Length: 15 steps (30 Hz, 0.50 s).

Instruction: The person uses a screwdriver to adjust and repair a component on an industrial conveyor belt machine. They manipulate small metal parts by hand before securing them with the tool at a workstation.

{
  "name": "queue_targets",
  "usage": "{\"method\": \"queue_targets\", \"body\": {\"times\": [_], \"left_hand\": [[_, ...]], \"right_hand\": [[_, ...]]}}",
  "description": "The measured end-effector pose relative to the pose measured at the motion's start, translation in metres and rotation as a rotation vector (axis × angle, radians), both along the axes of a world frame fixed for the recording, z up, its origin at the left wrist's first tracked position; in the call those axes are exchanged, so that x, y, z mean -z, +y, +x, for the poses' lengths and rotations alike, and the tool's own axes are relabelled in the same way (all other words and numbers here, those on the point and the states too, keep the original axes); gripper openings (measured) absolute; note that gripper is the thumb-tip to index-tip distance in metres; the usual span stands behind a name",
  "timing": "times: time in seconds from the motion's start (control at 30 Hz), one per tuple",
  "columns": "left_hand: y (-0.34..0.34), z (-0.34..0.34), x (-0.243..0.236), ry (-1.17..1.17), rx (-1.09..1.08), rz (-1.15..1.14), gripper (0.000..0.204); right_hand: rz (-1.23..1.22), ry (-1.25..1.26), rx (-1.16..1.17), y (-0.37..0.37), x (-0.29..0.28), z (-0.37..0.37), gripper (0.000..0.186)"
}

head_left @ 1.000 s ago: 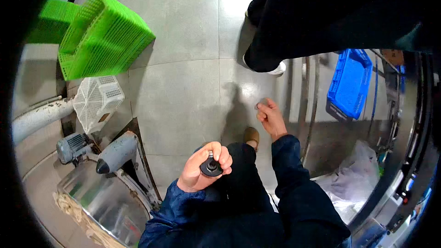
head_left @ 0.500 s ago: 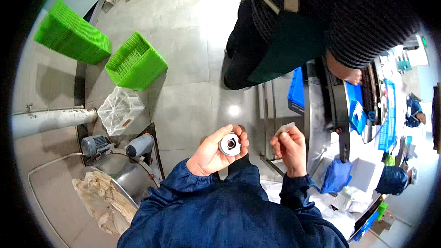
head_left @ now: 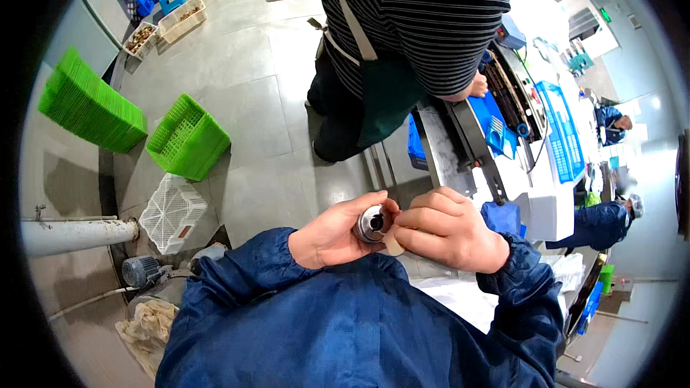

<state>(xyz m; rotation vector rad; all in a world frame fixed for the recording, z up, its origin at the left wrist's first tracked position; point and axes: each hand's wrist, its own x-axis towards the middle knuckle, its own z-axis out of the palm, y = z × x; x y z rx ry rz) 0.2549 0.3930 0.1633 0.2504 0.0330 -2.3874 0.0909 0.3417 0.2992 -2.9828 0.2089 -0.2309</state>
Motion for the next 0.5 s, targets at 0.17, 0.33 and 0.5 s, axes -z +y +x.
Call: {"method": "queue_targets", "body": {"times": [0.17, 0.33, 0.5], "left_hand": [[0.005, -0.020, -0.005, -0.069, 0.083, -0.019, 0.030], [0.007, -0.026, -0.022, -0.103, 0.101, -0.026, 0.031], [0.007, -0.035, -0.016, -0.043, 0.112, -0.042, 0.028]], "right_hand": [[-0.071, -0.015, -0.052, 0.007, -0.001, -0.014, 0.022], [-0.041, 0.016, -0.118, 0.003, -0.004, -0.021, 0.023], [-0.040, 0.072, -0.185, 0.000, -0.001, -0.028, 0.023]]}}
